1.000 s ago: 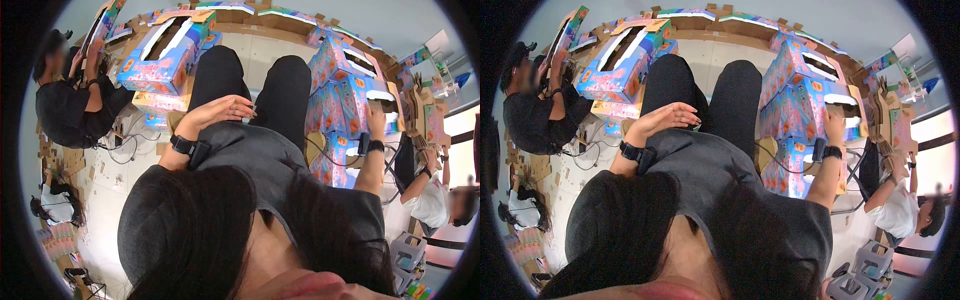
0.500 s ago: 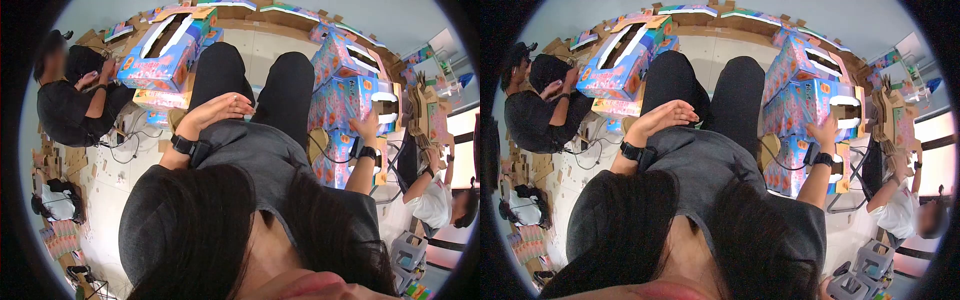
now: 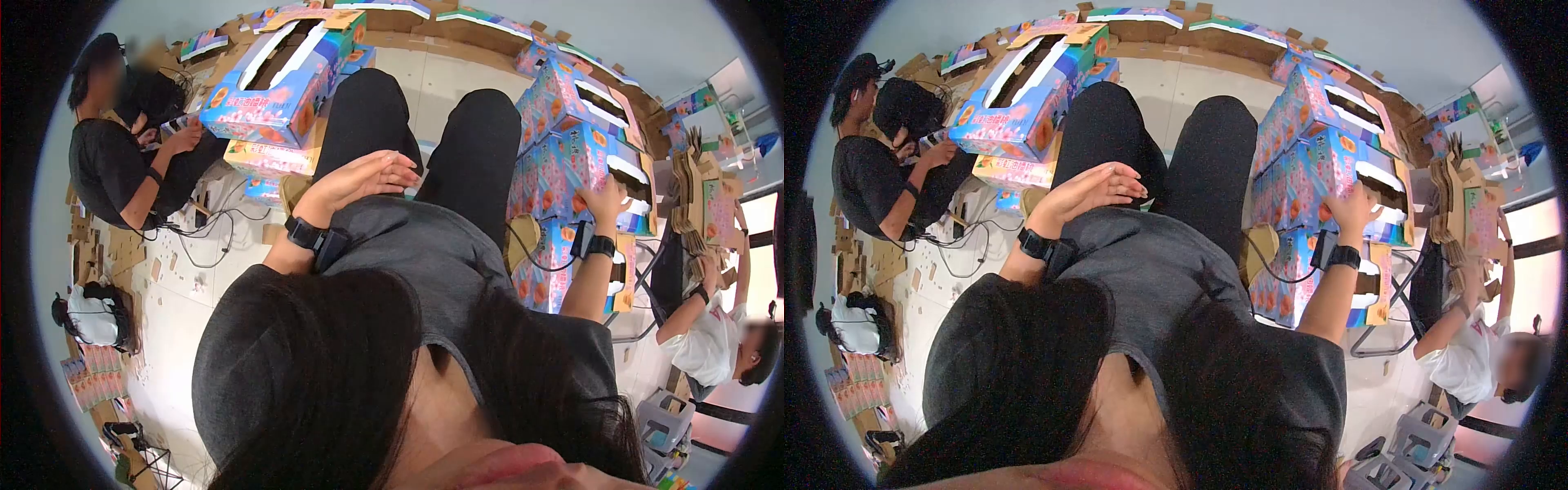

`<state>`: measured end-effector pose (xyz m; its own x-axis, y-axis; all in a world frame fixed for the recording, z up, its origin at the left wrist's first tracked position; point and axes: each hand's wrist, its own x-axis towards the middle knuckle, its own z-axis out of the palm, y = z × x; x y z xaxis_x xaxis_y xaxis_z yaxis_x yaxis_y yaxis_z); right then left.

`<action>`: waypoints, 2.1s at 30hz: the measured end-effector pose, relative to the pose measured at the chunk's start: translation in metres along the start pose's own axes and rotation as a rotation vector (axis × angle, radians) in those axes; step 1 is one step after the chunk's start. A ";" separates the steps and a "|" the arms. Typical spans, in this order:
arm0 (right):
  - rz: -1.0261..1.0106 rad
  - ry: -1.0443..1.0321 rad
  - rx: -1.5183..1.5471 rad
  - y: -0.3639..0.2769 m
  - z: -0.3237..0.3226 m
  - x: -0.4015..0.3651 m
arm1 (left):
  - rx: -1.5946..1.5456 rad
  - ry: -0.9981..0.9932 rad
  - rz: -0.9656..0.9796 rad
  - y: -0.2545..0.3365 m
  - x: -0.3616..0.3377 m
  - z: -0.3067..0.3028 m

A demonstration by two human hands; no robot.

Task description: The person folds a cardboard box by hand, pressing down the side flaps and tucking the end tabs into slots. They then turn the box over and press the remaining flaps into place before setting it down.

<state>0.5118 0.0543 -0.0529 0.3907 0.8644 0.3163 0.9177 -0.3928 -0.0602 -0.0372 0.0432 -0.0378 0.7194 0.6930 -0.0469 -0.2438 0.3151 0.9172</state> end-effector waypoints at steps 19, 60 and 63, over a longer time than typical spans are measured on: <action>-0.523 -0.133 0.733 -0.158 0.016 0.014 | 0.077 0.024 -0.028 0.007 -0.001 0.010; -1.201 -0.367 0.295 -0.292 -0.033 -0.131 | 1.036 0.589 0.445 0.028 -0.046 -0.023; -1.196 -0.386 0.327 -0.291 -0.036 -0.131 | 1.248 0.741 0.505 0.029 -0.048 -0.030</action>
<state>0.1913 0.0442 -0.0428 -0.7326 0.6791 0.0457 0.6632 0.7273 -0.1765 -0.0986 0.0389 -0.0209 0.1649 0.8332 0.5278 0.5999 -0.5094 0.6169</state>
